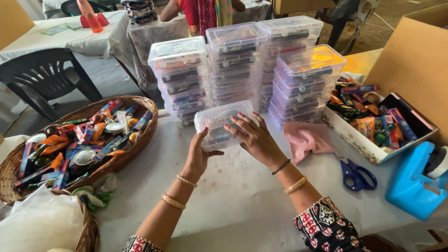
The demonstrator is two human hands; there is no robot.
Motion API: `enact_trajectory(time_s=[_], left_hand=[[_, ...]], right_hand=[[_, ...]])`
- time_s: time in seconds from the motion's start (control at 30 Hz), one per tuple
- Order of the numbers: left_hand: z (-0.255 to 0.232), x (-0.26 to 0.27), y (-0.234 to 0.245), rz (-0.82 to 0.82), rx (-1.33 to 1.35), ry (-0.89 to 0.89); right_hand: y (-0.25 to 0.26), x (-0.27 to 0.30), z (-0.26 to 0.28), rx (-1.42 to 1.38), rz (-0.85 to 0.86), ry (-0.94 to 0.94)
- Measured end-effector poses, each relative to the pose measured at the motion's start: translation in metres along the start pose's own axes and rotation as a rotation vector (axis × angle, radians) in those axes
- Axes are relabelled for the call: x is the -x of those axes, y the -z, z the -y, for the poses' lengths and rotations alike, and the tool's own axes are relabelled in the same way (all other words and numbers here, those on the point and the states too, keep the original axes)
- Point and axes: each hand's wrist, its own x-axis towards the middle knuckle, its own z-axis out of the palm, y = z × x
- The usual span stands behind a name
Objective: Packing small plastic boxes into bubble wrap and securing them with tape for shipping.
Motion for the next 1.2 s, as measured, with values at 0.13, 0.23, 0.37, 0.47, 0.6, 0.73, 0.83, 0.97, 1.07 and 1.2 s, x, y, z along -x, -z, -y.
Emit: enact_trajectory(time_s=[0.13, 0.23, 0.37, 0.47, 0.6, 0.73, 0.83, 0.97, 1.07, 1.2], left_hand=[[-0.011, 0.004, -0.006, 0.034, -0.057, 0.049], [-0.016, 0.002, -0.014, -0.161, -0.468, -0.253], [-0.059, -0.004, -0.081, -0.215, -1.121, -0.892], [-0.085, -0.034, -0.142, -0.104, -1.33, -1.119], [-0.098, -0.095, -0.211, 0.058, -1.425, -1.236], [-0.082, -0.181, -0.244, 0.052, -1.638, -1.432], [-0.07, -0.232, -0.257, 0.003, -1.783, -1.29], [-0.06, -0.267, -0.263, -0.165, -1.947, -1.327], [-0.061, -0.263, -0.269, -0.172, -2.017, -1.259], [-0.065, -0.262, -0.272, -0.11, -2.159, -1.197]], right_hand=[[-0.006, 0.009, -0.017, -0.035, -0.048, -0.041], [-0.015, 0.015, -0.027, -0.076, -0.07, -0.063], [-0.033, 0.023, -0.033, -0.113, -0.029, -0.028], [-0.046, 0.025, -0.031, -0.113, -0.017, 0.014], [-0.052, 0.025, -0.03, -0.111, -0.015, 0.063], [-0.063, 0.031, -0.036, -0.106, -0.027, 0.072], [-0.072, 0.035, -0.038, -0.109, -0.025, 0.071], [-0.079, 0.037, -0.041, -0.196, -0.027, 0.059], [-0.079, 0.036, -0.037, -0.244, -0.048, 0.051], [-0.073, 0.034, -0.033, -0.277, -0.093, 0.066]])
